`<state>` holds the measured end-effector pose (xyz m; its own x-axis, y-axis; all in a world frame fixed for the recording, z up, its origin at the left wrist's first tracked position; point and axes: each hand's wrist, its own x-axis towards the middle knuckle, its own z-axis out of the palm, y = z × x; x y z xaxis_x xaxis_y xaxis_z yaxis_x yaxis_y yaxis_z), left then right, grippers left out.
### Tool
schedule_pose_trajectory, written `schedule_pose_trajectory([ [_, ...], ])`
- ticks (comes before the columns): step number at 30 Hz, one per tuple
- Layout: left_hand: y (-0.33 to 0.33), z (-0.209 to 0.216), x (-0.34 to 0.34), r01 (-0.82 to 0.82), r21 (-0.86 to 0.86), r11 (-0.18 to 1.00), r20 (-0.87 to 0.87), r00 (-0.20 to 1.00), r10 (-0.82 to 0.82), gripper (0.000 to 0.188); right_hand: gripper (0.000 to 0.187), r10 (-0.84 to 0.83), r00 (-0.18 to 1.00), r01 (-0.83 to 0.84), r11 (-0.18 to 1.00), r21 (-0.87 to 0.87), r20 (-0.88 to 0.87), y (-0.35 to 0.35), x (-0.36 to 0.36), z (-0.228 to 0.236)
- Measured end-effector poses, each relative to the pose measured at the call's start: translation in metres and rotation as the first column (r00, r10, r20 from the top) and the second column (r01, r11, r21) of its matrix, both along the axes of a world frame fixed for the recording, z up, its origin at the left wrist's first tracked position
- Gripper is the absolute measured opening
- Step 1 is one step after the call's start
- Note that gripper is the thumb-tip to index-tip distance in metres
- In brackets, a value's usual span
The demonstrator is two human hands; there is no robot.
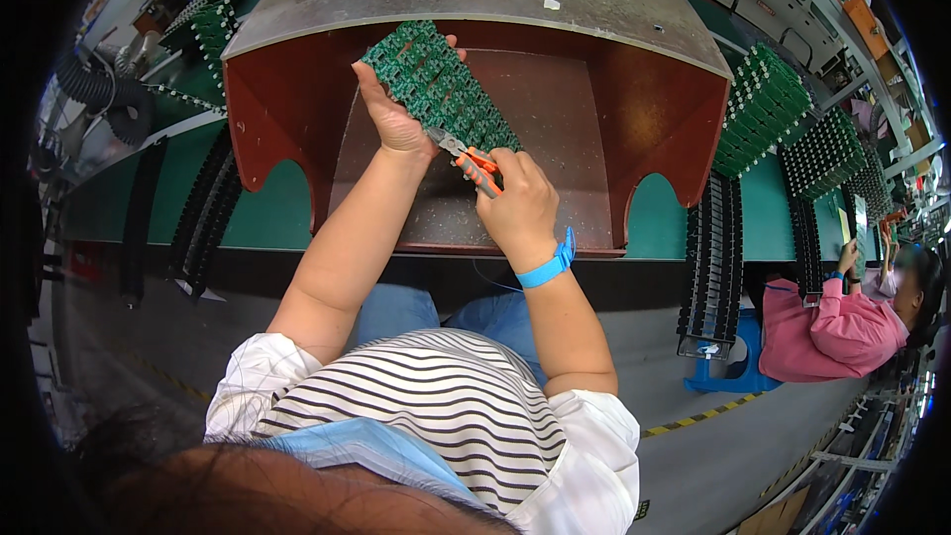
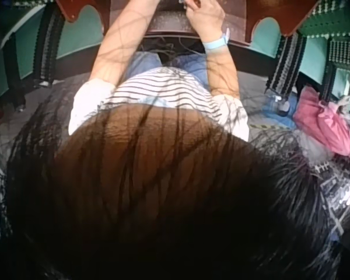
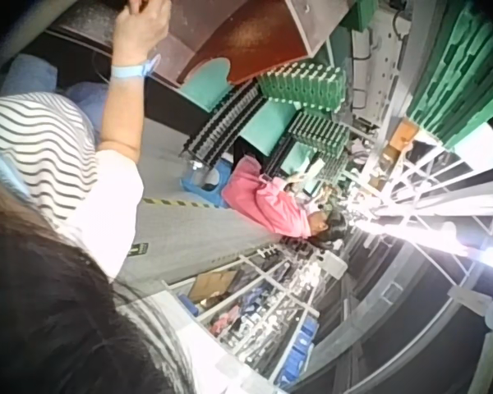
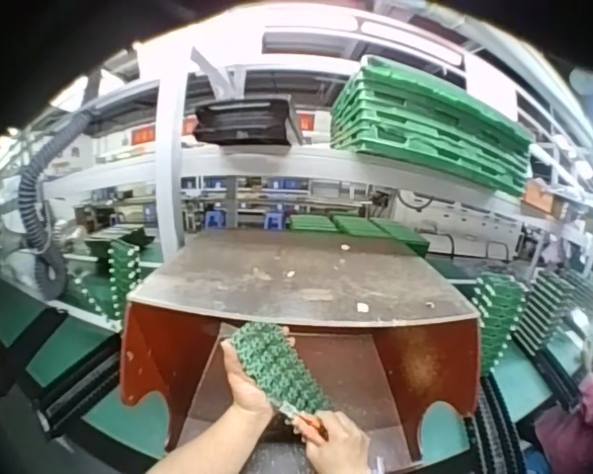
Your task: The person trims edges from circuit boards using pliers, places the finished board onto a stack, and picks up another board to trim.
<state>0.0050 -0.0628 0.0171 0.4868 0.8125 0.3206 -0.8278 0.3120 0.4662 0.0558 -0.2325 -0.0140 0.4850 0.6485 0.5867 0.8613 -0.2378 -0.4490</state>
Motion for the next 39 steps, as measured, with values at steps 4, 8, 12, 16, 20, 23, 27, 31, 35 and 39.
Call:
schedule_pose_trajectory([
  [4,0.001,-0.002,0.001,-0.021,-0.007,1.000,-0.013,1.000,0.021,0.077,0.035,0.009,0.992,-0.020,0.995,-0.093,-0.123,0.000,0.003,0.000],
  [8,0.003,-0.005,0.003,-0.059,-0.001,0.998,-0.055,0.997,0.059,0.090,0.036,-0.001,0.993,-0.010,0.995,-0.097,-0.118,-0.002,0.003,0.002],
  [12,0.000,-0.004,0.004,-0.039,-0.014,0.999,-0.047,0.998,0.038,0.091,0.036,-0.003,0.999,0.004,1.000,0.017,-0.049,-0.001,0.006,0.007],
  [16,-0.006,-0.002,0.004,-0.030,-0.001,1.000,-0.048,0.998,0.030,0.091,0.037,0.003,1.000,-0.003,0.998,0.060,0.003,0.005,0.001,0.014],
  [20,-0.006,-0.001,0.004,-0.027,0.014,1.000,-0.045,0.999,0.027,0.092,0.037,0.018,0.999,-0.020,0.997,0.069,0.038,0.009,-0.002,0.014],
  [23,-0.004,-0.003,0.005,-0.006,0.006,1.000,-0.029,1.000,0.006,0.092,0.036,0.022,0.998,-0.027,0.996,0.083,0.054,0.012,-0.001,0.009],
  [27,-0.005,-0.004,0.004,0.002,-0.007,1.000,-0.037,0.999,-0.002,0.092,0.034,0.021,1.000,-0.022,0.998,0.054,0.007,0.012,-0.003,0.010],
  [31,-0.006,-0.003,0.004,-0.009,-0.013,1.000,-0.051,0.999,0.009,0.092,0.033,0.020,0.999,-0.019,1.000,0.019,-0.037,0.012,-0.002,0.011],
  [35,-0.007,-0.004,0.004,-0.027,-0.006,1.000,-0.058,0.998,0.027,0.092,0.033,0.015,0.997,-0.015,1.000,-0.005,-0.077,0.010,-0.002,0.018],
  [39,-0.007,-0.005,0.004,-0.032,0.019,0.999,-0.050,0.998,0.032,0.091,0.034,-0.003,0.993,0.002,1.000,-0.003,-0.116,0.010,-0.002,0.027],
])
